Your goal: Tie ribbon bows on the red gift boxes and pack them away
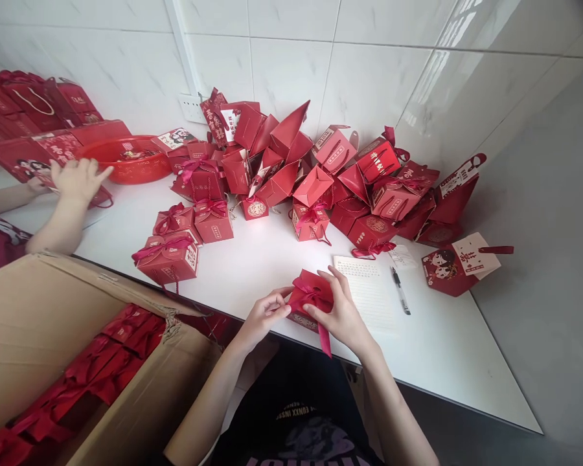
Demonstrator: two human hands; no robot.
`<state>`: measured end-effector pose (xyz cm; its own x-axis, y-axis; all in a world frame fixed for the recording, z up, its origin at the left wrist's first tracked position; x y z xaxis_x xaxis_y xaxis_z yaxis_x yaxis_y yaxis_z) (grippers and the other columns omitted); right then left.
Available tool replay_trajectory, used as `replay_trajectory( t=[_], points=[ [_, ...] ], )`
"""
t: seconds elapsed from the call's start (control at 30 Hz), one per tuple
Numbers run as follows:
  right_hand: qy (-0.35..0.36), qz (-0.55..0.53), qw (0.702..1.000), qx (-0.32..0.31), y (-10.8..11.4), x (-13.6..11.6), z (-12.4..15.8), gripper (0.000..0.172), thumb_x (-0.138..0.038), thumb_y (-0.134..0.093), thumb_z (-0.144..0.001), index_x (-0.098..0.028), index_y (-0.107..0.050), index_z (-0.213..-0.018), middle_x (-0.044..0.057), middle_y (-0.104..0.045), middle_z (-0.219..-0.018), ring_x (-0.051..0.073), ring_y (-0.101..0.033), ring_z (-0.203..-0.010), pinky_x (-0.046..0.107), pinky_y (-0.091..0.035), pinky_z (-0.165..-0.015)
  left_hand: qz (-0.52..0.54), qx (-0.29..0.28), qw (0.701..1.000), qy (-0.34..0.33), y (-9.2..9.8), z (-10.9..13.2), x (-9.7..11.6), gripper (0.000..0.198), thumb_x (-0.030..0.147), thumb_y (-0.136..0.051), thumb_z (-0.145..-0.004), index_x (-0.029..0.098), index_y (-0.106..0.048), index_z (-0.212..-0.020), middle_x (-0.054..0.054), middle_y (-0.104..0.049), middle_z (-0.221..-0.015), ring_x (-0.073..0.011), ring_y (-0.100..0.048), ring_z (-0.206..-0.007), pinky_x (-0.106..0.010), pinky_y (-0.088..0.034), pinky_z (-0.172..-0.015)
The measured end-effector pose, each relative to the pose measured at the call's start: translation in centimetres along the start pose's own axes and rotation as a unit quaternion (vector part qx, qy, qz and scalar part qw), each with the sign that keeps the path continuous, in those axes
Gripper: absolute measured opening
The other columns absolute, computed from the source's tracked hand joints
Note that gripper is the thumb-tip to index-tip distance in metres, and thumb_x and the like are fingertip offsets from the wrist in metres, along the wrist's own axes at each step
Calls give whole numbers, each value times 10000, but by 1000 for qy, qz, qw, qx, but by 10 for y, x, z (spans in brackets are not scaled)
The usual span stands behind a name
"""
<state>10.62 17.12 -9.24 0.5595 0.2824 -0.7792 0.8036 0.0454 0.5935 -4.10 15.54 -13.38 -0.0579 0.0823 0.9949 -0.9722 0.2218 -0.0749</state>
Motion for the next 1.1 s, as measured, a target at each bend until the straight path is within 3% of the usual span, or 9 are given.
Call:
replay_trajectory(
  t=[0.17,0.27,0.43,0.53,0.7,0.77,0.87,0.97,1.1],
  points=[
    [-1,-36,999,-16,-3,14,-3,423,-456,-576,-797,-267,-497,-1167,95,-374,-1330,267,-353,-1298,465,-320,-1075,-2,3,1000,21,5,8,-9,240,423,-586,-770,200,-596,-682,-84,-557,-1282,-265,-501,-1199,-447,-352,-1032],
    [13,-48,998,-23,0,17,1,572,-487,-624,-754,-278,-430,-1251,103,-344,-1367,288,-305,-1326,492,-302,-1078,-34,1,999,39,9,12,-15,272,453,-587,-757,191,-606,-684,-84,-603,-1196,-251,-572,-1086,-405,-440,-940],
    [21,-49,996,-68,-1,23,15,973,-448,-745,-637,-297,-170,-1407,116,-217,-1443,310,-223,-1362,512,-282,-1085,-72,2,996,53,16,18,-18,283,461,-581,-748,184,-607,-702,-29,-647,-786,-151,-592,-662,-306,-507,-685],
    [8,-58,994,-89,-4,27,21,991,-360,-728,-666,-306,-92,-1423,113,-236,-1431,291,-291,-1333,496,-309,-1076,-105,3,993,61,20,23,-23,284,460,-540,-775,184,-609,-760,-16,-627,-731,-134,-562,-606,-278,-492,-632],
    [34,-78,995,-58,0,20,22,967,-284,-691,-690,-318,-64,-1426,113,-284,-1405,280,-337,-1305,498,-375,-1033,-207,-1,977,52,35,28,-23,249,437,-518,-795,205,-603,-762,-11,-623,-748,-154,-576,-635,-263,-474,-583],
    [56,-71,995,-39,6,12,20,969,-277,-689,-695,-322,-61,-1431,108,-294,-1400,279,-326,-1313,491,-381,-1032,-247,46,967,43,48,26,-8,254,441,-508,-798,207,-597,-758,-22,-639,-767,-178,-604,-699,-270,-477,-602],
    [99,-50,994,-15,16,-6,18,960,-259,-686,-705,-326,-67,-1436,108,-291,-1411,281,-317,-1320,479,-389,-1031,-258,144,955,-1,60,21,32,295,465,-444,-829,201,-574,-805,-42,-648,-822,-199,-624,-802,-294,-487,-682],
    [148,-28,989,3,28,-30,16,940,-244,-687,-716,-327,-91,-1437,108,-270,-1438,284,-290,-1337,480,-392,-1033,-266,167,947,-74,43,14,76,307,471,-424,-844,201,-557,-901,-57,-626,-954,-199,-610,-883,-323,-486,-759],
    [194,-1,980,38,46,-60,17,936,-240,-698,-717,-319,-107,-1439,115,-273,-1443,287,-273,-1346,507,-412,-1012,-314,198,907,-198,13,18,123,251,407,-541,-810,200,-519,-950,-50,-573,-971,-179,-575,-883,-333,-485,-781]
  ],
)
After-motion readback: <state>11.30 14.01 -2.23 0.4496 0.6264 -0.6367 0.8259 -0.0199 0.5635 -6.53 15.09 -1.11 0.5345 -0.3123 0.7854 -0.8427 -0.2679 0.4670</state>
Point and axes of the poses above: each hand's wrist, its own z-axis away from the middle knuckle, its own y-axis out of the back of the hand, x = y × z, the point moved 10 cm from there along -z, towards the middle knuckle
